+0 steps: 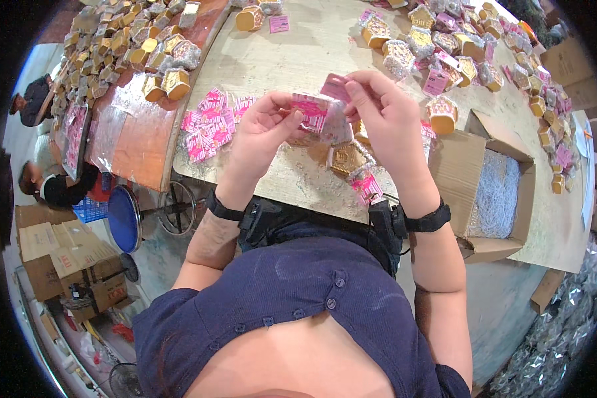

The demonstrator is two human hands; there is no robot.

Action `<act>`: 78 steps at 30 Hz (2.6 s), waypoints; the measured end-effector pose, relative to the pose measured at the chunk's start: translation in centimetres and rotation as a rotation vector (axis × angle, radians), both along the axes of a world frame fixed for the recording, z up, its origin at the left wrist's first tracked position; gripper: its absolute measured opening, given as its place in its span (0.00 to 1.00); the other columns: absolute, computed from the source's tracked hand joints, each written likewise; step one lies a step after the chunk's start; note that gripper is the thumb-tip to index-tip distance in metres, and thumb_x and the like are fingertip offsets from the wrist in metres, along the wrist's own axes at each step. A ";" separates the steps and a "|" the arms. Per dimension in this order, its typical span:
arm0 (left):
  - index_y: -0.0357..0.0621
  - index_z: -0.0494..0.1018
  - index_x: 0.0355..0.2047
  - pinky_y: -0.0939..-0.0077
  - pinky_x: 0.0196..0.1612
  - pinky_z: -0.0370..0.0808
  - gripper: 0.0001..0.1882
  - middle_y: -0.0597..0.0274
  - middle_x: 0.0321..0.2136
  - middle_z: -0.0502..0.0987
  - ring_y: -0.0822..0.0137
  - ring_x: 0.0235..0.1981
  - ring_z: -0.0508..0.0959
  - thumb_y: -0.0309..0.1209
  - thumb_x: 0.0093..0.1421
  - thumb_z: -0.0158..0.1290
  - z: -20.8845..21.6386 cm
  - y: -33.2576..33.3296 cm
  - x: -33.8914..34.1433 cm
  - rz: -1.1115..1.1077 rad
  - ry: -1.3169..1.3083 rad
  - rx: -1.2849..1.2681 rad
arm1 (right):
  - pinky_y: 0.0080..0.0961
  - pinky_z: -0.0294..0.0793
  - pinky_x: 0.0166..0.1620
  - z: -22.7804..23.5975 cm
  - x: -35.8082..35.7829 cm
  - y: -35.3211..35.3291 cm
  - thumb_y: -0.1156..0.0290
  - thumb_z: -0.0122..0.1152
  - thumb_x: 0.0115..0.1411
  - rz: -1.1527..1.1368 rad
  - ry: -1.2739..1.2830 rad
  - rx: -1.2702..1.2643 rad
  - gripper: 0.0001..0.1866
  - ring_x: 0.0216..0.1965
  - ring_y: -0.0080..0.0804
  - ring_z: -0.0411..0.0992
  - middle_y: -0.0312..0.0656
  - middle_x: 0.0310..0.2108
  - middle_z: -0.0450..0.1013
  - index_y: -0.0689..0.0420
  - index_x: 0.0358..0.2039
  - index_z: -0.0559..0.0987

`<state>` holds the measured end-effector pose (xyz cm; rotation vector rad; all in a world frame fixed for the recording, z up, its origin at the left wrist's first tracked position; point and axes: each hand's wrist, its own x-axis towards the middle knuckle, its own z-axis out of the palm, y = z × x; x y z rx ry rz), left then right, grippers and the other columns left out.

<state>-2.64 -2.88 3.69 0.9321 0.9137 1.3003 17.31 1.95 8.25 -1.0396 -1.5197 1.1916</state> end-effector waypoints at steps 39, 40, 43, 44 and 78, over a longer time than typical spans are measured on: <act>0.37 0.69 0.56 0.81 0.42 0.77 0.24 0.62 0.40 0.80 0.76 0.39 0.79 0.28 0.61 0.61 4.5 2.2 2.3 -0.066 0.419 0.201 | 0.14 0.63 0.33 -0.9 1.3 -0.4 0.69 0.68 0.59 0.083 -0.002 -0.046 0.08 0.29 0.11 0.64 0.26 0.25 0.72 0.61 0.34 0.80; 0.35 0.76 0.49 0.81 0.43 0.78 0.17 0.62 0.39 0.81 0.76 0.39 0.79 0.30 0.62 0.61 4.1 2.1 2.1 -0.064 0.512 0.255 | 0.13 0.64 0.33 -1.2 1.4 -0.3 0.69 0.68 0.59 0.085 0.064 -0.062 0.08 0.29 0.11 0.65 0.27 0.25 0.72 0.61 0.33 0.80; 0.34 0.78 0.47 0.80 0.43 0.78 0.13 0.61 0.38 0.82 0.75 0.38 0.80 0.29 0.64 0.57 4.4 1.8 2.1 -0.052 0.545 0.210 | 0.13 0.65 0.34 -1.6 1.7 -0.1 0.71 0.66 0.61 0.088 0.004 -0.015 0.07 0.30 0.10 0.66 0.27 0.26 0.73 0.61 0.33 0.80; 0.34 0.78 0.47 0.80 0.43 0.78 0.13 0.61 0.38 0.82 0.75 0.38 0.80 0.29 0.64 0.57 4.0 1.9 1.9 -0.050 0.547 0.209 | 0.13 0.65 0.34 -1.5 1.7 -0.1 0.71 0.66 0.61 0.089 0.005 -0.015 0.07 0.30 0.10 0.66 0.27 0.26 0.73 0.61 0.33 0.80; 0.42 0.71 0.58 0.63 0.53 0.74 0.28 0.49 0.54 0.71 0.53 0.51 0.75 0.26 0.55 0.62 5.0 -0.1 0.6 -0.039 0.920 0.861 | 0.17 0.69 0.39 0.2 1.7 0.6 0.67 0.58 0.66 0.784 -0.126 -0.377 0.09 0.34 0.13 0.68 0.28 0.31 0.75 0.59 0.38 0.80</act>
